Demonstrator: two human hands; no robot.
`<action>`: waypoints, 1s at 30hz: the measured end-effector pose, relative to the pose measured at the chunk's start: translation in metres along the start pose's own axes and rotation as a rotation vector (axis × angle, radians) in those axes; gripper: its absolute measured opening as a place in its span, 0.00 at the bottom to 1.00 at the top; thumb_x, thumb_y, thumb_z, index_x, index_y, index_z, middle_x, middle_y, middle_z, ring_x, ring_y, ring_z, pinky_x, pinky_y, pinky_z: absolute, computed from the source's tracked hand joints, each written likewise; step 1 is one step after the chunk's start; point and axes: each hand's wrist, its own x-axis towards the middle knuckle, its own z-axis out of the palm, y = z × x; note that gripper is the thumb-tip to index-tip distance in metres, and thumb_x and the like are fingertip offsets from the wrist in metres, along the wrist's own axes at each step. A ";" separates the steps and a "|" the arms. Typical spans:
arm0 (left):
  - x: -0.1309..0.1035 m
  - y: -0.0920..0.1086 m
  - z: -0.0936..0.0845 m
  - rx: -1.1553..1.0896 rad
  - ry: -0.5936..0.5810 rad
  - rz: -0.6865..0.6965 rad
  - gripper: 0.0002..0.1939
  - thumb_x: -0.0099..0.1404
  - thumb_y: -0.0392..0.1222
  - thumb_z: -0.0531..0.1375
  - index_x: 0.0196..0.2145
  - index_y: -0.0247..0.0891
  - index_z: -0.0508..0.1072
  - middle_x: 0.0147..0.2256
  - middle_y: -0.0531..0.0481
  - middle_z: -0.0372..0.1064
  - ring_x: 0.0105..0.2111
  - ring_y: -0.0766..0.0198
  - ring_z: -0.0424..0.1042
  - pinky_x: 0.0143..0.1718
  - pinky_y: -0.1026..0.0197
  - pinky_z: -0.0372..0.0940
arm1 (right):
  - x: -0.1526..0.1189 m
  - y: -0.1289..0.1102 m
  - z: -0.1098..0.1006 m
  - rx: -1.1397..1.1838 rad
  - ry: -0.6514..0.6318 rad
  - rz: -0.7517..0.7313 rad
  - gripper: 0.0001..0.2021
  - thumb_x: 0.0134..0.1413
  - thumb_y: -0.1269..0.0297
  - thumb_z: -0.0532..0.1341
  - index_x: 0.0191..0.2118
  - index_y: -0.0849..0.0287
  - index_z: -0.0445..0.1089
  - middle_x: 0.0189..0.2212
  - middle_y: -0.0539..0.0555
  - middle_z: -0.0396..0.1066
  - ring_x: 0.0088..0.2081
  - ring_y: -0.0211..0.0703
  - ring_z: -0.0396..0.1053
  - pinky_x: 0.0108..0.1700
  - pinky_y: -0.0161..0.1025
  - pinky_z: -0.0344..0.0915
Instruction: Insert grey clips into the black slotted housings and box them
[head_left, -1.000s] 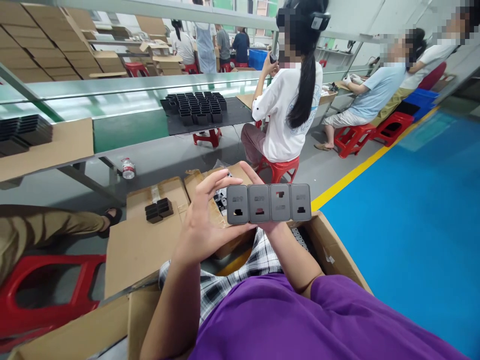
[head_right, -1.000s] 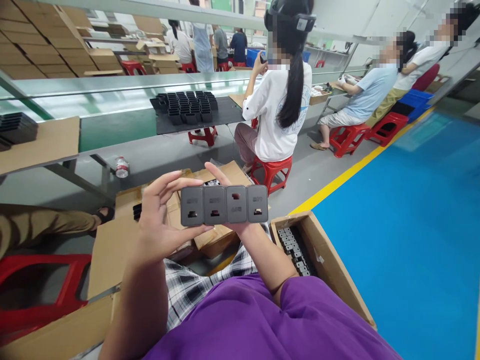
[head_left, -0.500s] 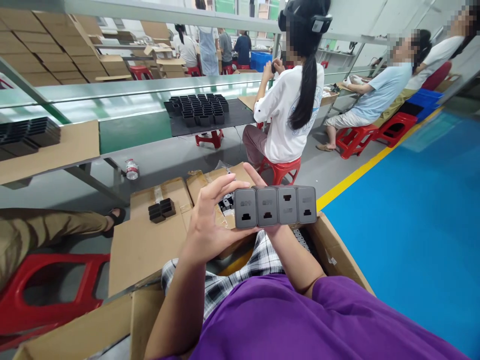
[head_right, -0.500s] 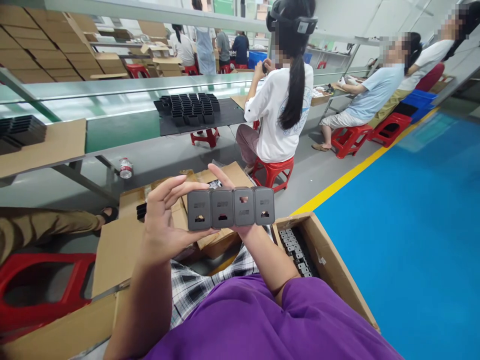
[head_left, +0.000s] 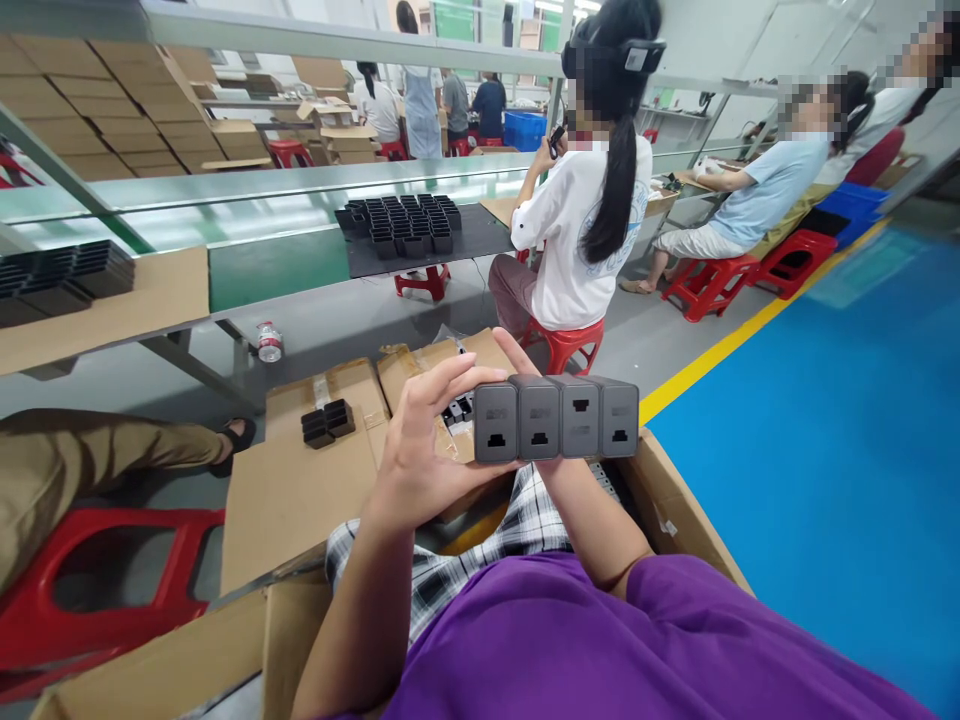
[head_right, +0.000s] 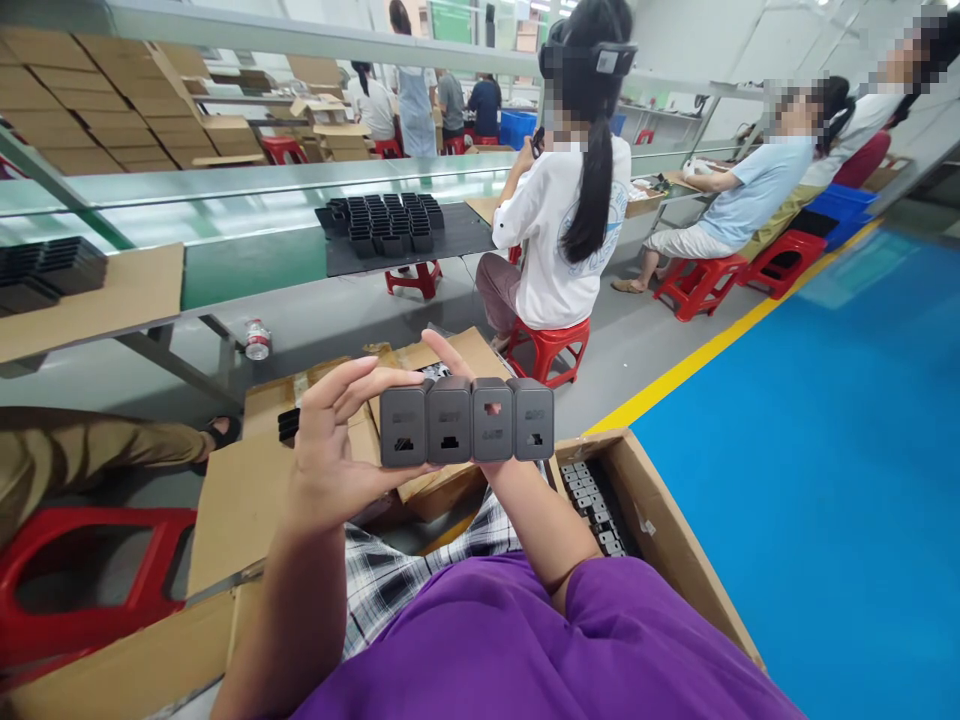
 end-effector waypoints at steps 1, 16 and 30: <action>0.000 0.000 0.000 -0.005 -0.003 0.006 0.48 0.52 0.53 0.73 0.64 0.45 0.55 0.51 0.39 0.72 0.50 0.52 0.76 0.54 0.47 0.70 | 0.000 0.000 -0.001 0.002 -0.010 0.004 0.42 0.45 0.44 0.61 0.66 0.53 0.57 0.17 0.40 0.57 0.22 0.38 0.56 0.31 0.38 0.63; -0.040 -0.012 0.020 -0.909 0.049 -1.010 0.36 0.65 0.64 0.56 0.64 0.45 0.59 0.54 0.37 0.70 0.50 0.49 0.75 0.40 0.49 0.76 | -0.012 -0.049 -0.012 -0.886 -0.171 -0.210 0.51 0.50 0.48 0.66 0.73 0.52 0.39 0.47 0.57 0.71 0.42 0.48 0.70 0.46 0.45 0.68; -0.034 -0.024 0.047 -1.327 0.411 -1.677 0.35 0.69 0.67 0.46 0.41 0.32 0.77 0.32 0.41 0.78 0.37 0.50 0.79 0.39 0.54 0.72 | -0.001 -0.038 0.027 -2.155 -0.805 -0.342 0.51 0.53 0.58 0.64 0.73 0.63 0.32 0.42 0.60 0.66 0.42 0.54 0.63 0.50 0.49 0.58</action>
